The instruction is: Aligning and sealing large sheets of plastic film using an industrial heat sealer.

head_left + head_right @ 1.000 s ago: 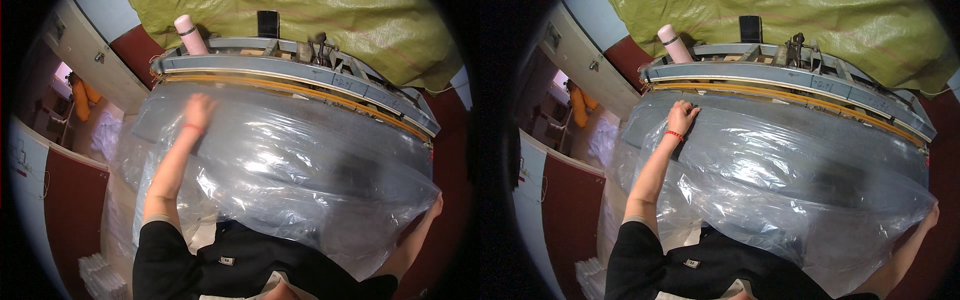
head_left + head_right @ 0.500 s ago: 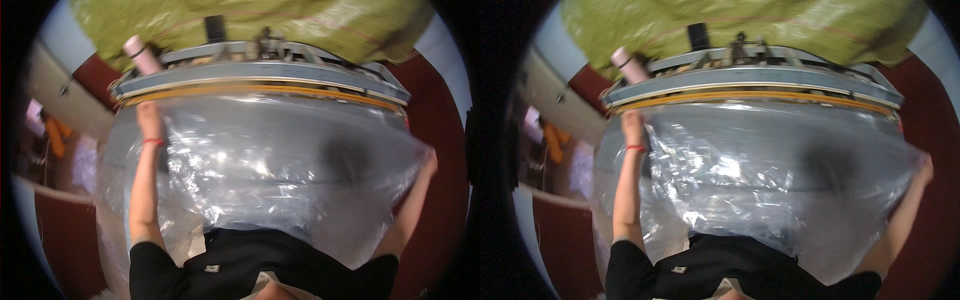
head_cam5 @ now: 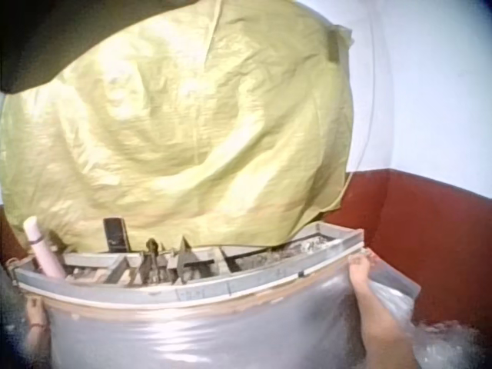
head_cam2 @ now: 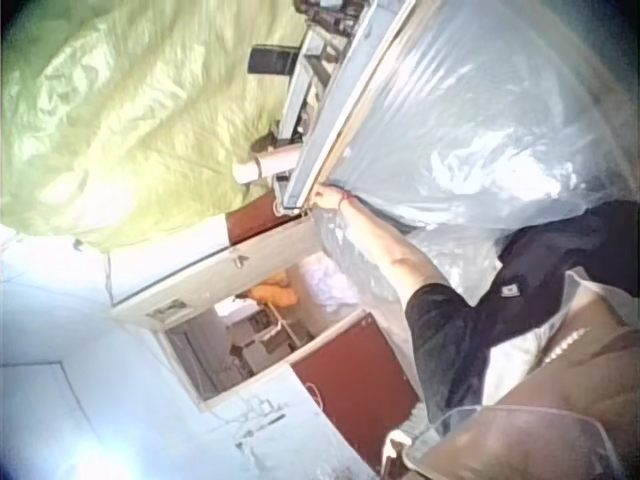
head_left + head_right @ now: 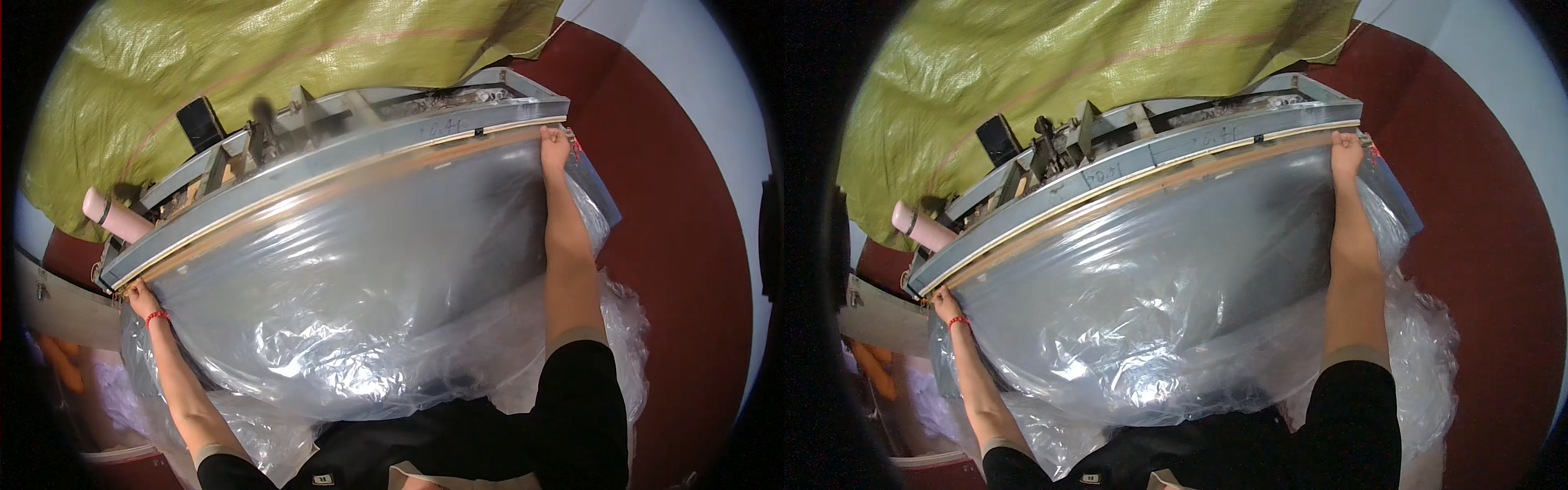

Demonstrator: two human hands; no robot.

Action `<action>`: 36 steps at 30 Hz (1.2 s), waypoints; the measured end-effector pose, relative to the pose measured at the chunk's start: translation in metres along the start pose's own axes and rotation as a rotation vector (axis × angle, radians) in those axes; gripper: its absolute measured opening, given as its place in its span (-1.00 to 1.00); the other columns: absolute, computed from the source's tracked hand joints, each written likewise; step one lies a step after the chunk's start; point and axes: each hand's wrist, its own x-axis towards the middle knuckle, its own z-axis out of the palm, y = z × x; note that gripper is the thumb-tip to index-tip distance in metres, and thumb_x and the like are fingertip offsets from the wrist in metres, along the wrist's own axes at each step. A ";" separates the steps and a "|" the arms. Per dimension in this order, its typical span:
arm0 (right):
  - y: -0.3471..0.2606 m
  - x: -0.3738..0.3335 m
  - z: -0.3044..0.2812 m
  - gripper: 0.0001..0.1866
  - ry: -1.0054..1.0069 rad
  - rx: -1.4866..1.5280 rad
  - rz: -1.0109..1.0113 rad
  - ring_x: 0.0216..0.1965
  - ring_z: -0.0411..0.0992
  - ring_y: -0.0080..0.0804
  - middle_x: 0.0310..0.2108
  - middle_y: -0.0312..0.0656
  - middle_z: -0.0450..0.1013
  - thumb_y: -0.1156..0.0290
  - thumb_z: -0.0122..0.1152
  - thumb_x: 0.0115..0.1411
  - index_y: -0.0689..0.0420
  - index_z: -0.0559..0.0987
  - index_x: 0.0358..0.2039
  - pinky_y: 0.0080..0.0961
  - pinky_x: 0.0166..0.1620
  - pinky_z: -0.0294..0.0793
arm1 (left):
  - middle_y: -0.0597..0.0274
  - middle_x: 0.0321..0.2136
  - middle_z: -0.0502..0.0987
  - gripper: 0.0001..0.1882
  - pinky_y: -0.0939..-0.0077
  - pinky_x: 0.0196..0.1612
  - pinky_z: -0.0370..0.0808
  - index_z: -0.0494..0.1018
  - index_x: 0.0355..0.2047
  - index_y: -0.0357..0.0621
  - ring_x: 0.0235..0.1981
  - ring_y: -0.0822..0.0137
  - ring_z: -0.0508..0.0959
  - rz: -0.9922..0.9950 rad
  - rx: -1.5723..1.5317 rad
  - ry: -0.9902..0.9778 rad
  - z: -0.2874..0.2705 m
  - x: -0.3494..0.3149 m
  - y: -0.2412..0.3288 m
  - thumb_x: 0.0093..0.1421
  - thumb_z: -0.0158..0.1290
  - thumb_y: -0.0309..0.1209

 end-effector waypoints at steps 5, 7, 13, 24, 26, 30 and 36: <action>-0.003 -0.001 0.000 -0.84 0.179 -0.023 -0.075 -0.62 0.26 -0.61 -0.63 -0.27 0.34 0.40 0.13 -0.02 0.17 0.36 -0.53 -0.67 -0.47 0.29 | 0.47 -0.69 0.25 -0.77 0.74 -0.59 0.12 0.26 -0.66 -0.11 -0.64 0.61 0.18 0.040 -0.150 0.025 0.002 -0.002 0.004 0.02 0.06 -0.39; -0.008 -0.001 -0.004 -0.86 0.229 -0.164 -0.168 -0.63 0.27 -0.60 -0.63 -0.24 0.34 0.42 0.12 -0.02 0.17 0.35 -0.52 -0.66 -0.51 0.30 | 0.42 -0.67 0.30 -0.82 0.75 -0.60 0.18 0.26 -0.63 -0.12 -0.65 0.59 0.24 0.054 -0.015 0.047 -0.004 -0.003 0.008 0.04 0.02 -0.42; -0.032 -0.006 -0.014 -0.87 0.055 0.266 0.253 -0.71 0.26 -0.55 -0.61 -0.22 0.31 0.42 0.00 0.07 0.19 0.30 -0.43 -0.64 -0.69 0.28 | 0.26 -0.62 0.38 -0.97 0.62 -0.63 0.36 0.25 -0.45 -0.18 -0.69 0.45 0.37 -0.172 -0.272 0.039 -0.008 -0.010 0.023 0.07 -0.17 -0.50; -0.062 -0.025 -0.095 -0.75 -0.114 0.044 0.070 -0.37 0.38 -0.55 -0.40 -0.23 0.47 0.32 0.12 0.00 0.25 0.54 -0.38 -0.64 -0.20 0.32 | 0.41 -0.58 0.36 -0.95 0.78 -0.57 0.22 0.34 -0.41 -0.12 -0.61 0.61 0.31 -0.058 -0.257 -0.300 -0.031 -0.069 0.116 0.07 -0.07 -0.48; -0.049 -0.028 -0.129 -0.77 0.020 0.046 0.022 -0.37 0.39 -0.55 -0.41 -0.22 0.48 0.35 0.11 -0.02 0.22 0.55 -0.38 -0.61 -0.25 0.34 | 0.43 -0.55 0.34 -0.93 0.79 -0.50 0.22 0.35 -0.39 -0.16 -0.54 0.63 0.29 0.004 -0.246 -0.445 -0.038 -0.094 0.145 0.08 -0.07 -0.49; -0.078 -0.026 -0.171 -0.78 0.445 -0.570 -0.174 -0.32 0.42 -0.23 -0.38 -0.06 0.46 0.38 0.08 -0.04 0.19 0.54 -0.37 -0.40 -0.20 0.35 | 0.40 -0.53 0.37 -0.94 0.72 -0.42 0.28 0.34 -0.42 -0.15 -0.49 0.57 0.34 0.036 -0.264 -0.536 -0.055 -0.143 0.204 0.05 -0.08 -0.49; -0.276 -0.122 -0.071 -0.71 -0.183 0.097 -0.526 -0.26 0.32 -0.54 -0.23 -0.24 0.39 0.31 -0.01 0.11 0.14 0.45 -0.18 -0.62 -0.16 0.28 | 0.36 -0.47 0.39 -0.94 0.67 -0.30 0.33 0.34 -0.42 -0.17 -0.38 0.54 0.40 0.002 -0.412 -0.612 -0.081 -0.187 0.258 0.05 -0.07 -0.55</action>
